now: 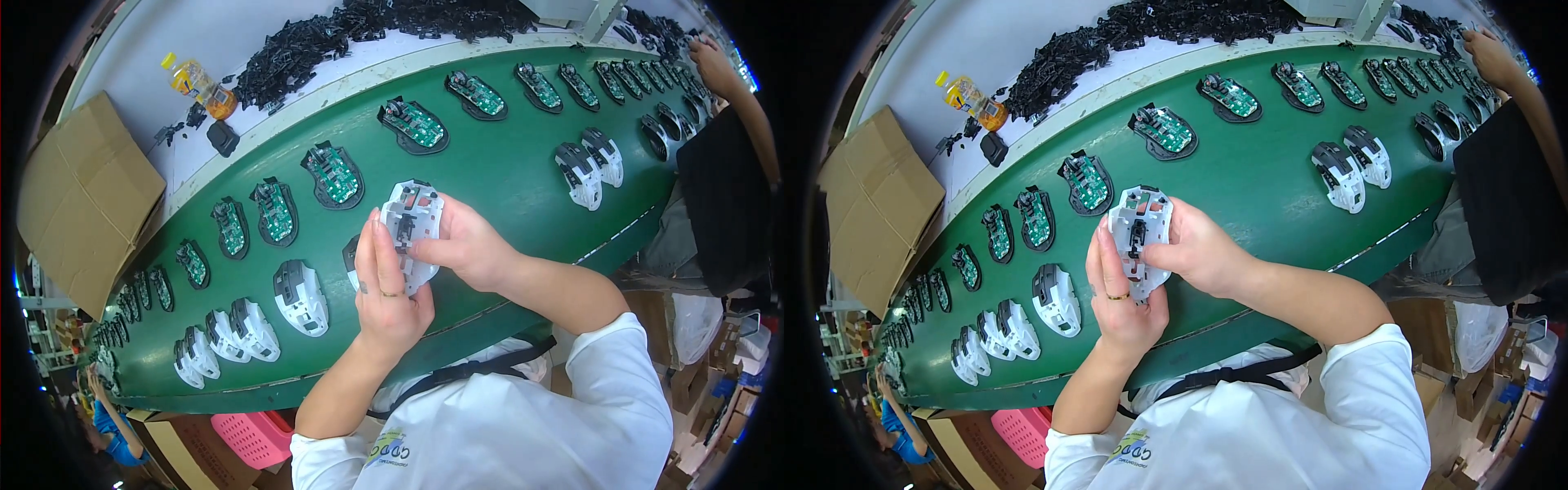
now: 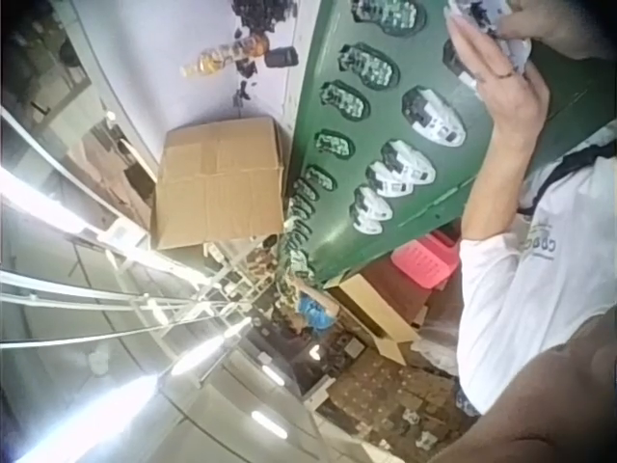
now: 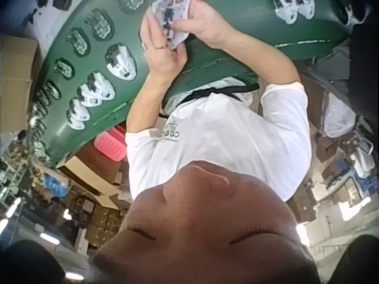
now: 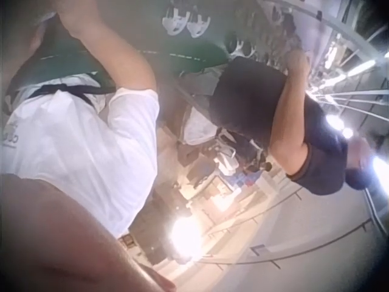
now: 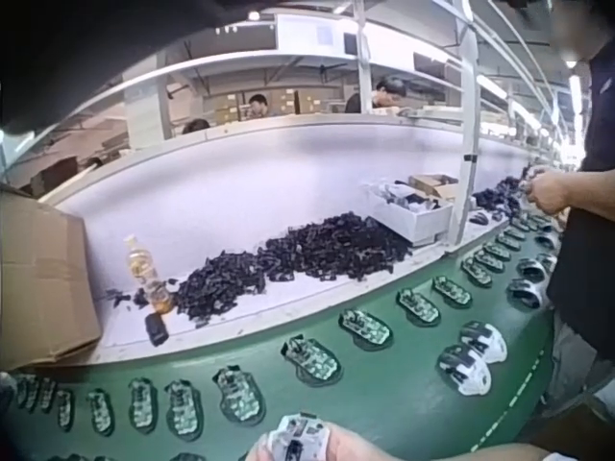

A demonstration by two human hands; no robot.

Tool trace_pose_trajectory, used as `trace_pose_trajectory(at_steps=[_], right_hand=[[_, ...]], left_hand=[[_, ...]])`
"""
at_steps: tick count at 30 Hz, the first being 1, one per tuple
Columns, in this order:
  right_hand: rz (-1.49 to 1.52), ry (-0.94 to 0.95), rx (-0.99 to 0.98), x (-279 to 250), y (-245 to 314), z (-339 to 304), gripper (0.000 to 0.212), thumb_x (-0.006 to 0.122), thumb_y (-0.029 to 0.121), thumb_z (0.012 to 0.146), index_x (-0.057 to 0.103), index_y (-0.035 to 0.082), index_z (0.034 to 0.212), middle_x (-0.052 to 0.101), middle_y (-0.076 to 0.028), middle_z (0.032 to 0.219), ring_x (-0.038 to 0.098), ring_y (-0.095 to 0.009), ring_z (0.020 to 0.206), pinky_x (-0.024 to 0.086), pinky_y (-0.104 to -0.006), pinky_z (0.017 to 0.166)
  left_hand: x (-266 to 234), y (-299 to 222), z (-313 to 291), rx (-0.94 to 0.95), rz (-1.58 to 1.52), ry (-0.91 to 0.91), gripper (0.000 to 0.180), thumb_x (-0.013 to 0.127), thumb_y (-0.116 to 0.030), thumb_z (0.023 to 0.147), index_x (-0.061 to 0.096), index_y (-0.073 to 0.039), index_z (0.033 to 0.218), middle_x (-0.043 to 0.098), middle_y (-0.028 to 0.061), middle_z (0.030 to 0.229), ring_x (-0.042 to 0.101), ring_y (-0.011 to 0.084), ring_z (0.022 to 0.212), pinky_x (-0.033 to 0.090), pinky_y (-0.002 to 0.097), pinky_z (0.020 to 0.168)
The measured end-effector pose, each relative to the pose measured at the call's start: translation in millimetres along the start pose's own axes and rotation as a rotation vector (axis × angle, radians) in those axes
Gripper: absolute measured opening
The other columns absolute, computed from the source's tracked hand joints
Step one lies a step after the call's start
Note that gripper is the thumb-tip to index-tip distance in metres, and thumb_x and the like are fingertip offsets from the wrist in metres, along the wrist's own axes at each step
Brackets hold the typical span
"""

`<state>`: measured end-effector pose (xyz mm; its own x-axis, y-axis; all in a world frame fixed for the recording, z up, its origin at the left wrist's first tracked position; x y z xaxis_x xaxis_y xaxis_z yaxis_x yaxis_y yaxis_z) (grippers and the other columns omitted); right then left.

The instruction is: The person assembles computer mouse shells by picking up mouse covers and small plastic parts, fitting the components into each cover by hand, and placing the assembled mouse covers on the conveyor line.

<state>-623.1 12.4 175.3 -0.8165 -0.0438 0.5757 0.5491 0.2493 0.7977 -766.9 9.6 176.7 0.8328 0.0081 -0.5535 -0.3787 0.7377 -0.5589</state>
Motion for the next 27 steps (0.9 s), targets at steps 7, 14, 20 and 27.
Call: trace_pose_trajectory(at_steps=[7,14,20,27], right_hand=[[-0.002,0.022,-0.028,0,-6,4,0.046,0.061,-0.006,0.088,0.048,0.001,0.132,0.063,-0.01,0.123,0.063,-0.017,0.114,0.052,-0.0366,0.1],[-0.742,0.083,-0.084,-6,46,-18,0.069,0.077,0.017,0.087,0.043,-0.006,0.142,0.07,-0.017,0.114,0.069,-0.017,0.092,0.057,-0.0332,0.085],[-0.938,-0.624,-0.486,-125,149,-86,0.046,0.072,0.016,0.094,0.06,0.004,0.136,0.07,-0.01,0.12,0.065,-0.014,0.107,0.055,-0.0313,0.089],[-1.593,-0.829,-0.215,-255,155,-143,0.055,0.072,0.026,0.09,0.059,0.002,0.138,0.066,-0.02,0.129,0.064,-0.035,0.118,0.05,-0.0426,0.101]], left_hand=[[-4,-5,1,0.001,0.074,0.005,0.091,0.065,0.014,0.071,0.027,0.013,0.153,0.041,0.0378,0.146,0.053,0.0508,0.128,0.057,0.0437,0.094],[-8,-16,1,-0.042,0.037,0.029,0.084,0.065,0.0,0.079,0.028,0.012,0.154,0.044,0.0331,0.145,0.048,0.0487,0.132,0.038,0.0486,0.112],[7,-31,3,0.043,0.124,0.288,0.089,0.07,0.0,0.07,0.033,0.016,0.149,0.045,0.0353,0.144,0.055,0.0501,0.123,0.047,0.0495,0.103],[27,-37,0,0.039,0.331,0.475,0.091,0.081,-0.02,0.072,0.04,0.009,0.148,0.049,0.028,0.143,0.046,0.044,0.134,0.034,0.0558,0.113]])
Point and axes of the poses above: each hand's wrist, its own z-axis towards the middle knuckle, its own x-axis out of the palm, y = z × x, the point moved 3 cm from there along z, towards the middle knuckle
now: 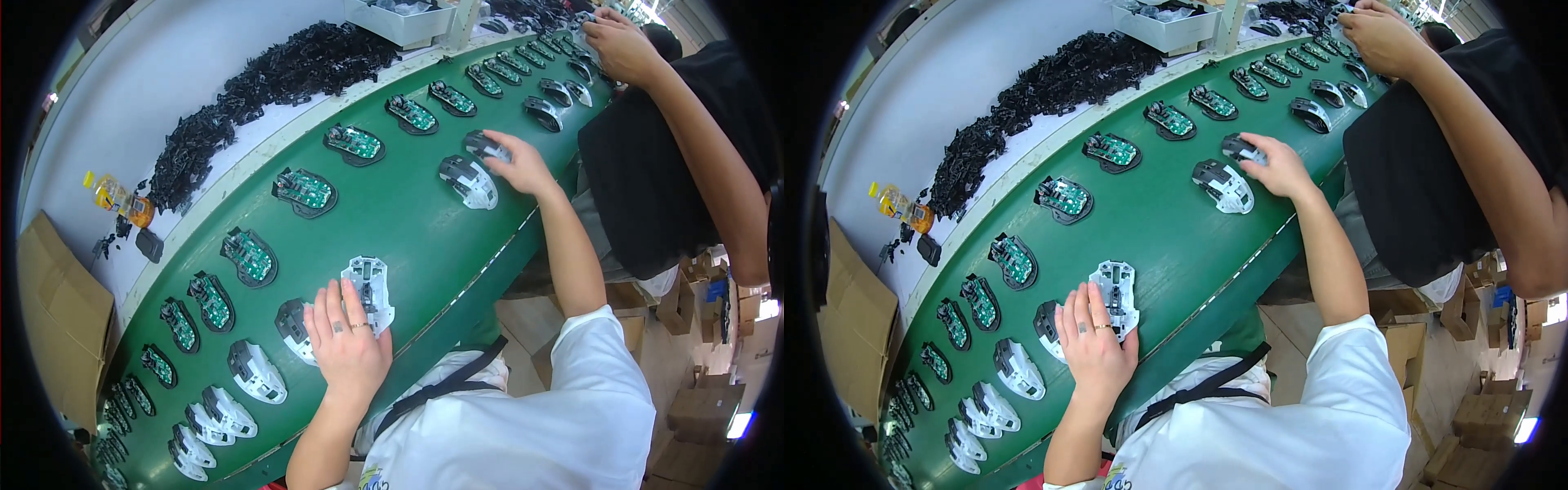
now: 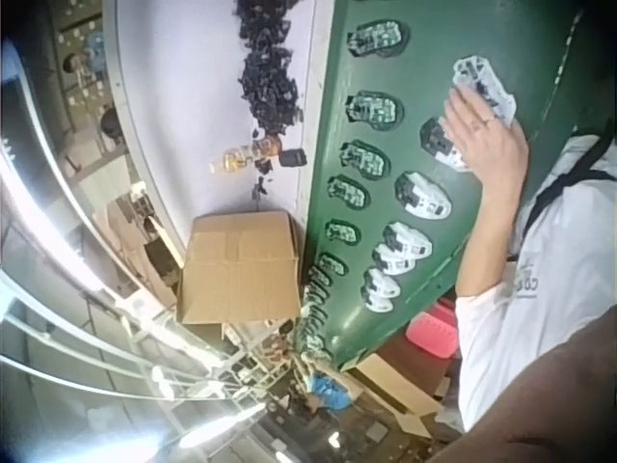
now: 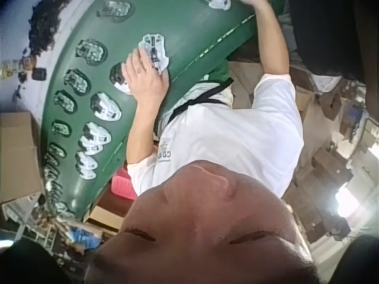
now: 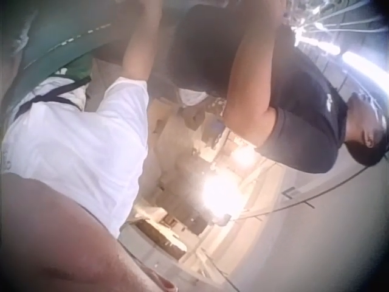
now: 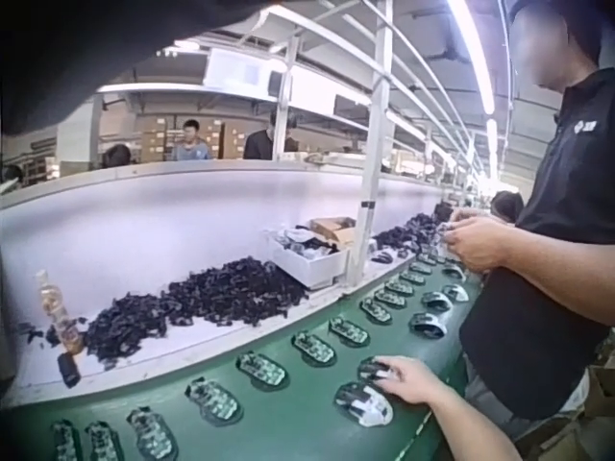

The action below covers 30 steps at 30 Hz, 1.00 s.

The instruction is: The person assembles computer mouse shells by picking up mouse covers and small plastic parts, fitting the components into each cover by hand, and placing the assembled mouse covers on the conveyor line.

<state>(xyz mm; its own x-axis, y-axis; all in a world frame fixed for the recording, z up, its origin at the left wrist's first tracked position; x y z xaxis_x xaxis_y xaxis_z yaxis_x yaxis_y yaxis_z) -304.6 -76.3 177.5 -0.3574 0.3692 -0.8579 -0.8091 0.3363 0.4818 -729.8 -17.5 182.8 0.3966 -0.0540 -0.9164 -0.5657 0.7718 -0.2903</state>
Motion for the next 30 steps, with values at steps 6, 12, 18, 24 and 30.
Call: trace_pose_trajectory(at_steps=[6,12,18,24,30], right_hand=[[1.241,-0.075,0.272,12,58,-8,0.05,0.047,0.028,0.105,0.048,-0.001,0.146,0.064,-0.025,0.129,0.069,-0.033,0.11,0.057,-0.0382,0.091],[1.992,0.661,0.389,73,202,-90,0.057,0.036,0.034,0.106,0.043,-0.004,0.147,0.059,-0.033,0.133,0.072,-0.043,0.097,0.065,-0.0428,0.074],[2.035,1.006,0.593,112,275,-134,0.049,0.034,0.026,0.109,0.042,0.001,0.15,0.064,-0.019,0.13,0.073,-0.03,0.096,0.061,-0.0435,0.076],[1.096,0.549,-0.101,99,277,-115,0.023,0.056,0.007,0.101,0.064,0.0,0.121,0.071,-0.009,0.106,0.066,-0.011,0.074,0.053,-0.0295,0.063],[0.549,0.076,-0.582,54,312,-92,0.006,0.075,0.001,0.083,0.071,0.004,0.087,0.062,-0.004,0.078,0.068,-0.016,0.071,0.051,-0.0281,0.055]], left_hand=[[-31,3,-1,0.084,-0.211,-0.281,0.07,0.077,-0.018,0.077,0.053,0.002,0.139,0.054,0.0273,0.138,0.054,0.0447,0.125,0.041,0.0562,0.106],[-33,32,-7,-0.03,-0.96,-0.264,0.056,0.069,-0.011,0.085,0.054,0.004,0.137,0.062,0.0224,0.131,0.062,0.0337,0.119,0.049,0.0419,0.1],[-27,28,-2,-0.371,-1.82,0.001,0.11,0.054,-0.08,0.087,0.028,0.001,0.157,0.051,0.0251,0.146,0.057,0.0324,0.129,0.048,0.0432,0.107],[-27,44,-17,-0.43,-1.944,-0.069,0.106,0.052,-0.083,0.086,0.039,0.0,0.15,0.059,0.0227,0.133,0.063,0.0339,0.119,0.054,0.0466,0.099],[-29,48,-24,-0.508,-2.008,-0.046,0.106,0.049,-0.084,0.086,0.038,-0.001,0.151,0.06,0.0179,0.129,0.059,0.0318,0.123,0.051,0.046,0.102]])
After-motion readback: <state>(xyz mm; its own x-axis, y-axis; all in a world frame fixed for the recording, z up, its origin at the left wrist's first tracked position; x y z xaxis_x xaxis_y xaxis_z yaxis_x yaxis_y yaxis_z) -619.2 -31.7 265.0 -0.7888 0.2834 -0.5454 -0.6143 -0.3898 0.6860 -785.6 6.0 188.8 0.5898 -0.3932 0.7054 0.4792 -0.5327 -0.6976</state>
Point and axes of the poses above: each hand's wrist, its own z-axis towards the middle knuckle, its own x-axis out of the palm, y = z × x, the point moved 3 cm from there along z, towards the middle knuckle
